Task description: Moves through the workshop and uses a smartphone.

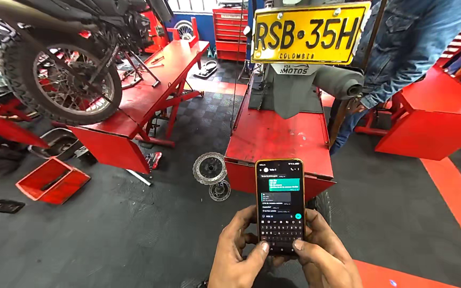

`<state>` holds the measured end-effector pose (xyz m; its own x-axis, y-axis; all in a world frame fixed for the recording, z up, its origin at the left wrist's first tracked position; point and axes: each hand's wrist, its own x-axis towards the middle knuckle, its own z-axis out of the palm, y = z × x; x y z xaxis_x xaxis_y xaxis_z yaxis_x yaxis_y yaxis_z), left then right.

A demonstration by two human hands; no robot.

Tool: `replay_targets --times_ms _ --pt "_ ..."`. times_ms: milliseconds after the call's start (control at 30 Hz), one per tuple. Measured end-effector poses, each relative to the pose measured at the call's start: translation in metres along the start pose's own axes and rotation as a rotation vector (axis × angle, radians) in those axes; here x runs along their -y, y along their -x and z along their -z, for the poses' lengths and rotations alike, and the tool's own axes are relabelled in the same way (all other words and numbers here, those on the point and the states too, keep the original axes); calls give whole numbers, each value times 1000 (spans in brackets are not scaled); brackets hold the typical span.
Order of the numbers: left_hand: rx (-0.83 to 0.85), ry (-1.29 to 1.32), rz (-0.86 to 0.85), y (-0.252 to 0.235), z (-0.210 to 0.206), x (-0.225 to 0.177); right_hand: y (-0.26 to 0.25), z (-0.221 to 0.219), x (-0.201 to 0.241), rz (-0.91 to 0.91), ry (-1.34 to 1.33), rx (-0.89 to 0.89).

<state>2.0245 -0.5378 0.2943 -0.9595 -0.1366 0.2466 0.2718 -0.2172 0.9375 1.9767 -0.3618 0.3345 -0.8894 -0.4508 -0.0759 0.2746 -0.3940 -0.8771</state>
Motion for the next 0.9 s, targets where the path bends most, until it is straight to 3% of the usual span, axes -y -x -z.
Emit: replay_targets --times_ms 233,733,900 --pt "-60 -18 13 2 -6 0 4 -3 -1 -41 4 -50" --pt "38 9 -24 7 6 -1 3 -17 -4 -63 85 -162" --pt "-18 -6 -28 9 18 -3 0 -15 -10 -65 -27 -3"
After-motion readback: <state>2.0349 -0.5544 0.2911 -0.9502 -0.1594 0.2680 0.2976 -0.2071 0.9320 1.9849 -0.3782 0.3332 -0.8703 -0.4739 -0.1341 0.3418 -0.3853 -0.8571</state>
